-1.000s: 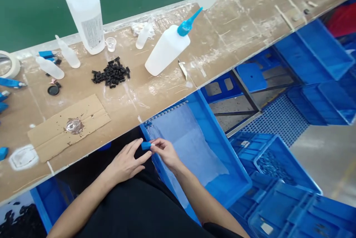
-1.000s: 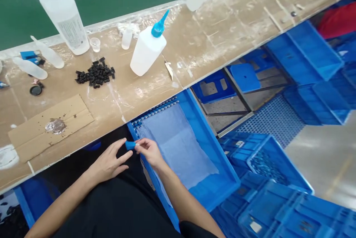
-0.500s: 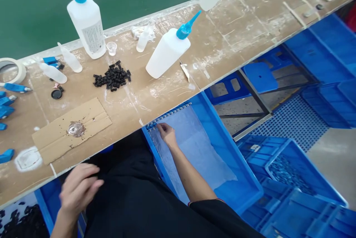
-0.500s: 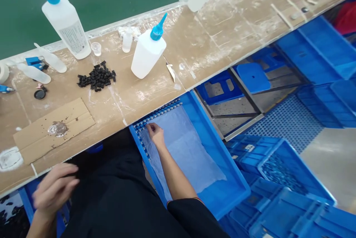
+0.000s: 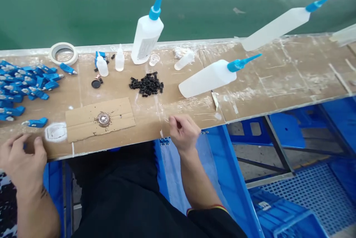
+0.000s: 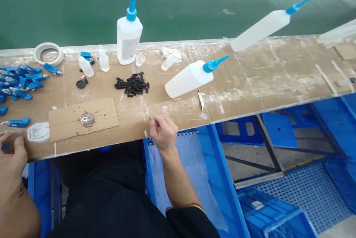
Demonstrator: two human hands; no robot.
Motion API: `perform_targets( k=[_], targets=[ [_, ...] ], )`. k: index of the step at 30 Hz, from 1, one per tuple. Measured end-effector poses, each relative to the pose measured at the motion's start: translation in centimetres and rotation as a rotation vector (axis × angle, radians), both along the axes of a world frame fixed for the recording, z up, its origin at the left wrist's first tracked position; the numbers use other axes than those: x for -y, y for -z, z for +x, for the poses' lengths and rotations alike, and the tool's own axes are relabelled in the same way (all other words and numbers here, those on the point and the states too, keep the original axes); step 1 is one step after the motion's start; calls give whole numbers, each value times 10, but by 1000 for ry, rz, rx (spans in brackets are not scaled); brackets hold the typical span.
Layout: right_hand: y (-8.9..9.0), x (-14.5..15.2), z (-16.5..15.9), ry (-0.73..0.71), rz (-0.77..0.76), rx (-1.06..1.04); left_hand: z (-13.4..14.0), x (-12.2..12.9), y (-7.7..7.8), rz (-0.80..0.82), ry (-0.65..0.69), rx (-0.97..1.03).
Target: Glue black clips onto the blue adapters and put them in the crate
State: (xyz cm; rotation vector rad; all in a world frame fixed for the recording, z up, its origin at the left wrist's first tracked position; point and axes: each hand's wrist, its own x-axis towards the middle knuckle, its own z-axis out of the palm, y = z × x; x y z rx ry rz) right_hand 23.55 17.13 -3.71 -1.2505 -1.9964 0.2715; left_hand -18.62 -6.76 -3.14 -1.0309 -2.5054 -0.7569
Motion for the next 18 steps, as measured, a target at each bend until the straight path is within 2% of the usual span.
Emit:
perform_targets(
  k=[3,6,10,14,16,18],
  targets=[
    [-14,-47,-35,-93,-75,116,-5,8,8,37,23,-38],
    [-15,-76,-55,-105,-212,237,-5,16,8,91,1,-5],
    [-6,-81,-61,-69,-260,293,1,22,5,125,-47,67],
    [4,-79,-54,-75,-251,248,6,22,-3,106,-52,123],
    [3,-76,-52,-70,-274,138,11,21,-12,234,-110,169],
    [-3,-65,-53,-40,-327,-70,19,20,-25,523,-161,310]
  ],
)
